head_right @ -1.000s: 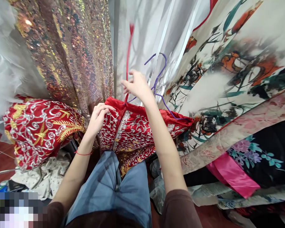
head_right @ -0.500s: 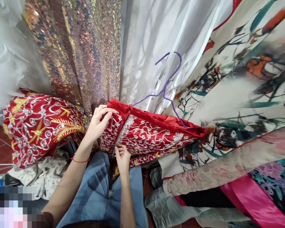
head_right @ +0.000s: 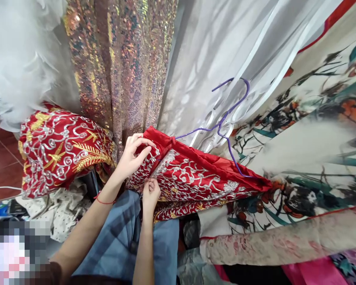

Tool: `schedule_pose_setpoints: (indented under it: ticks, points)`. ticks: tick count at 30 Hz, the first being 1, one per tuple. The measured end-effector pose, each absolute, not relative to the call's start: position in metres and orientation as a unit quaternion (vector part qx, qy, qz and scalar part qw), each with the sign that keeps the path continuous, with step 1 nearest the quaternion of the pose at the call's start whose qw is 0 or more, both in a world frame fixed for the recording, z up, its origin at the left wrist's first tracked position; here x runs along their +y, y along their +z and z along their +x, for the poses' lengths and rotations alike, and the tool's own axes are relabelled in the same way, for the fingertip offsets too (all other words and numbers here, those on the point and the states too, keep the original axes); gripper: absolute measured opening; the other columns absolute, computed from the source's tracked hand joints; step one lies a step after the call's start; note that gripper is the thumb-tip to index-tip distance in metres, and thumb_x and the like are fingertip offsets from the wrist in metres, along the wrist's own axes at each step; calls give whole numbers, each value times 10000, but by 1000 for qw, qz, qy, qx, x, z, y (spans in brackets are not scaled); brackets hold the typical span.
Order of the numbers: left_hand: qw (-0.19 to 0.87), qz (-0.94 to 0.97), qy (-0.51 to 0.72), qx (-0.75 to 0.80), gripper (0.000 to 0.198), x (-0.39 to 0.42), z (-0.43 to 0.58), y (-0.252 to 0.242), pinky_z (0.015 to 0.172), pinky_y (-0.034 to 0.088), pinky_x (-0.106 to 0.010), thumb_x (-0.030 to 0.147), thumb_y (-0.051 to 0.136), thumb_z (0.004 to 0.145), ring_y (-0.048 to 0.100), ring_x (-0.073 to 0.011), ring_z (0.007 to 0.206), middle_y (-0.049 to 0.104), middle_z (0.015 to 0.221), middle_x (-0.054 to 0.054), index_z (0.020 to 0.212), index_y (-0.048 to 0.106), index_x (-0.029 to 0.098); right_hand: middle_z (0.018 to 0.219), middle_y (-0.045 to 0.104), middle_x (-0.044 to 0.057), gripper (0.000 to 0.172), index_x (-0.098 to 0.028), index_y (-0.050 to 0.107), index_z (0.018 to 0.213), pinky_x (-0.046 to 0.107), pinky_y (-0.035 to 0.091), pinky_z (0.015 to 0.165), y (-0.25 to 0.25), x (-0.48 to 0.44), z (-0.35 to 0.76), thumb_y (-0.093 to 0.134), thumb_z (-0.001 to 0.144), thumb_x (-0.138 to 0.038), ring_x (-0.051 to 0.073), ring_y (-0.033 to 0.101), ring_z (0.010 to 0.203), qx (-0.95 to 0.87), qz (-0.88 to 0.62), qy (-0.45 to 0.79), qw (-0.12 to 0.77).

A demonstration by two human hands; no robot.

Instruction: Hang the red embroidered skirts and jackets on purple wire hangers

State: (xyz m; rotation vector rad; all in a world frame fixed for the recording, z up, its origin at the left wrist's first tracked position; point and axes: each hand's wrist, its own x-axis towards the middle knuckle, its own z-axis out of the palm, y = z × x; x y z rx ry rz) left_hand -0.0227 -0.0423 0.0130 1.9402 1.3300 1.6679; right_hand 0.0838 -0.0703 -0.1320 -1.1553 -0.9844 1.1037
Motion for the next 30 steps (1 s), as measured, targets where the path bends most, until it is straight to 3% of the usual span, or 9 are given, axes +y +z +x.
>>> schedule_pose_setpoints:
  ticks: [7, 9, 12, 15, 20, 24, 30]
  points:
    - [72, 679, 584, 439, 206, -48, -36, -7, 1172, 261, -417, 289, 561, 911, 400, -226, 1376, 484, 1438, -69, 1110, 595, 250, 592, 605, -31, 306, -165, 592, 804, 189, 315, 451, -125, -87, 79, 669, 778, -460, 71, 514, 440, -381, -455, 531, 605]
    - [70, 656, 591, 464, 181, -61, -36, -36, 1124, 333, -399, 241, 518, 916, 481, -216, 1284, 549, 1324, -84, 1086, 582, 235, 590, 575, -45, 329, -163, 611, 804, 189, 300, 449, -122, -90, 77, 692, 760, -479, 59, 481, 444, -361, -455, 531, 618]
    - [145, 653, 540, 510, 118, -76, -34, -92, 901, 479, -335, 218, 525, 883, 589, -188, 956, 596, 982, -58, 1001, 534, 211, 557, 498, -71, 328, -165, 627, 768, 184, 272, 444, -119, -95, 74, 726, 736, -477, 42, 392, 448, -336, -462, 524, 631]
    - [191, 680, 468, 531, 205, -78, -28, -132, 850, 487, -334, 254, 601, 830, 579, -196, 912, 573, 950, -48, 999, 497, 202, 598, 527, -55, 311, -164, 651, 775, 177, 274, 456, -121, -98, 73, 737, 728, -459, 41, 379, 486, -324, -466, 525, 635]
    - [192, 692, 425, 551, 65, -62, -20, -139, 793, 463, -322, 168, 506, 843, 554, -189, 852, 569, 880, -37, 899, 502, 201, 625, 577, -37, 333, -166, 690, 816, 187, 264, 444, -121, -97, 70, 738, 706, -477, 47, 367, 489, -322, -481, 516, 632]
    - [219, 677, 435, 553, 93, -61, -21, -140, 763, 460, -309, 187, 483, 865, 568, -185, 834, 594, 882, -44, 945, 529, 198, 568, 529, -50, 351, -156, 692, 795, 197, 240, 428, -113, -96, 61, 755, 668, -477, 41, 327, 466, -292, -480, 529, 636]
    - [230, 630, 474, 571, 119, -74, -23, -146, 692, 430, -290, 255, 439, 916, 525, -159, 710, 564, 769, -21, 832, 505, 202, 499, 434, -80, 296, -159, 685, 783, 215, 249, 415, -90, -95, 38, 745, 708, -440, 42, 309, 432, -274, -461, 517, 667]
